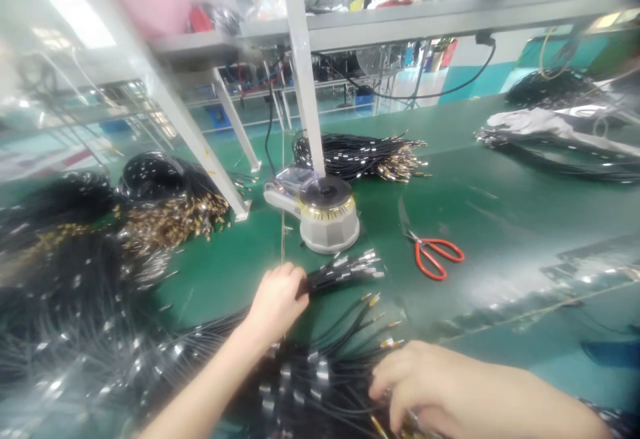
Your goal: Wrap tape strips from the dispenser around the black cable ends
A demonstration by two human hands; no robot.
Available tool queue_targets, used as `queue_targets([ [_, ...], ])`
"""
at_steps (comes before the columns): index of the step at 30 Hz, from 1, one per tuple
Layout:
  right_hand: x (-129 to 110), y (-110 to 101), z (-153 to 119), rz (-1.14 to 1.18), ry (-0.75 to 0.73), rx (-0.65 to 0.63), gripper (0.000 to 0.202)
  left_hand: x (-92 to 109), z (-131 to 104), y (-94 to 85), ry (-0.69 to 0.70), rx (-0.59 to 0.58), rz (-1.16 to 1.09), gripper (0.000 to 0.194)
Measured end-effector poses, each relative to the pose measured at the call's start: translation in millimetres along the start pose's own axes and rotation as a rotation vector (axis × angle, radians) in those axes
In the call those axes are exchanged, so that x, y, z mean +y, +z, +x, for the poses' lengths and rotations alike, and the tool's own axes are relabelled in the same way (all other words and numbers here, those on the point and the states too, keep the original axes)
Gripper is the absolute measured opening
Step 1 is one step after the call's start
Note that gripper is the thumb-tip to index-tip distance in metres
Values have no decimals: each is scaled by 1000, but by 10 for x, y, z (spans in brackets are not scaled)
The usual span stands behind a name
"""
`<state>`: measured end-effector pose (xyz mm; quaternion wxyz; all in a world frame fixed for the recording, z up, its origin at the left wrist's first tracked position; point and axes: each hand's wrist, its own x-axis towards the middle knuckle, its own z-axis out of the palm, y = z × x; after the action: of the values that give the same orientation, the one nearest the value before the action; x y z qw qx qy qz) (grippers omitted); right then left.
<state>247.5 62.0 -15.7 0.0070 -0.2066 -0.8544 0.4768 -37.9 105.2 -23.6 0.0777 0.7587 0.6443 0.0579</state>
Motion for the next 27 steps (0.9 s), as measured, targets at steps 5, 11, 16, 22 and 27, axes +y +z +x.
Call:
queue_targets([
  [5, 26, 2, -36, 65, 9, -3, 41, -34, -64, -66, -40, 47, -147, 11],
  [11, -36, -180, -8, 102, -70, -63, 47, -21, -115, -99, -39, 23, -378, 9],
  [16, -156, -358, 50, 76, -6, 171, 37, -119, -125, -158, -64, 189, -491, 8],
  [22, -82, -386, 372, -81, 37, 292, 23, -181, -178, -230, -135, 249, -810, 22],
  [27, 54, -277, 744, -305, 16, 288, 32, -178, -215, -255, -221, 299, -1159, 26],
])
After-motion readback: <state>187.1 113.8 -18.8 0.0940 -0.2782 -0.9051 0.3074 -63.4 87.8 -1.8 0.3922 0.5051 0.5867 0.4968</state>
